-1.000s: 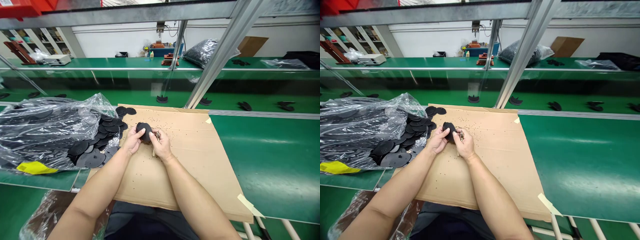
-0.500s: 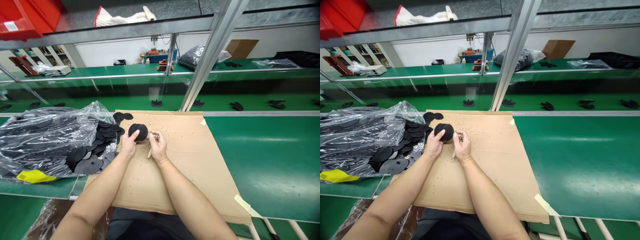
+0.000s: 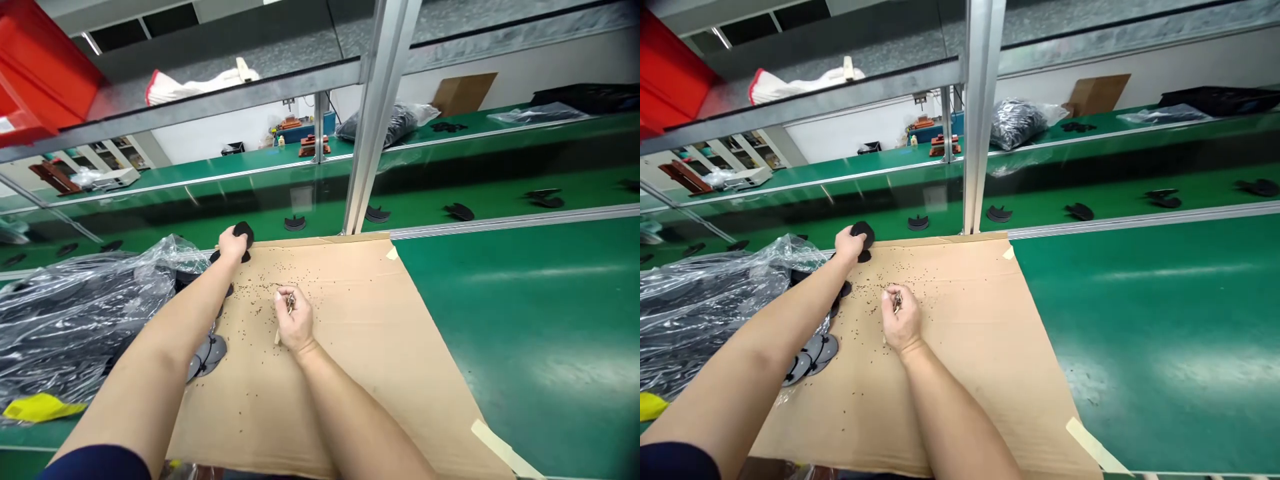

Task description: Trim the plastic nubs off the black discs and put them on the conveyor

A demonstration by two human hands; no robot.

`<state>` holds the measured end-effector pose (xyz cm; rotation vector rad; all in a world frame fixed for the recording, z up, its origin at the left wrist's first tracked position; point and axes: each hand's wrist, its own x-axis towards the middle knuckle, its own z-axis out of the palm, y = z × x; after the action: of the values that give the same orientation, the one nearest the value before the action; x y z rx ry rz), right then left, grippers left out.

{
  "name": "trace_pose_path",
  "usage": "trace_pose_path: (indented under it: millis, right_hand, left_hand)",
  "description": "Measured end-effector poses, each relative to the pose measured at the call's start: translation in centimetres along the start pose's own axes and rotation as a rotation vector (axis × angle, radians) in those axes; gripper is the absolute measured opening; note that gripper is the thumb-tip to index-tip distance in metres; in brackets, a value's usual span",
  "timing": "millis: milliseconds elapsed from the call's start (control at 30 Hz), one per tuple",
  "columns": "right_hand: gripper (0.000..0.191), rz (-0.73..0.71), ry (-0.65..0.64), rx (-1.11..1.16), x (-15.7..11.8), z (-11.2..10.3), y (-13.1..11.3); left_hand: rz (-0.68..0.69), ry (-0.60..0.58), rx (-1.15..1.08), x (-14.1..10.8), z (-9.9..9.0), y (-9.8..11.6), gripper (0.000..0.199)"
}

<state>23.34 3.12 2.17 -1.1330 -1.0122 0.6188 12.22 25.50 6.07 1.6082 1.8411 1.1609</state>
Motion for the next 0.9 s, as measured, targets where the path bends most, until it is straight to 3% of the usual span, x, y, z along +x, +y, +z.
trace_pose_path:
  millis: [133, 233, 300, 400, 533, 633, 767, 900]
  right_hand:
    - [0.018, 0.003, 0.003, -0.018, 0.0, -0.2, 0.1]
    - [0.016, 0.01, 0.012, -0.014, 0.0, -0.3, 0.1]
    - [0.015, 0.028, 0.018, -0.011, 0.0, -0.3, 0.1]
    - [0.014, 0.042, 0.02, -0.015, -0.1, -0.3, 0.2]
    - [0.011, 0.023, 0.003, -0.044, -0.2, -0.3, 0.5]
    - [0.011, 0.026, -0.001, -0.06, -0.2, -0.4, 0.5]
    - [0.017, 0.048, 0.022, -0.062, -0.4, -0.1, 0.3]
    - [0.048, 0.12, 0.072, -0.077, -0.3, 0.3, 0.6]
  left_hand:
    - [0.147, 0.047, 0.273, 3.4, -1.8, 0.0, 0.03]
    - [0.172, -0.015, 0.33, 5.2, -1.2, -0.1, 0.028]
    - [0.169, -0.083, 0.388, 5.6, 1.0, 0.4, 0.036]
    - [0.195, -0.213, 0.48, 5.2, 6.1, 2.1, 0.052]
    - [0.127, -0.277, 0.368, 3.9, 12.3, 4.6, 0.072]
    - [0.09, -0.263, 0.226, 3.3, 14.7, 5.6, 0.072]
    - [0.188, -0.219, -0.1, 2.2, 15.0, 6.5, 0.068]
    - [0.171, -0.154, -0.262, 0.1, 12.3, 7.2, 0.062]
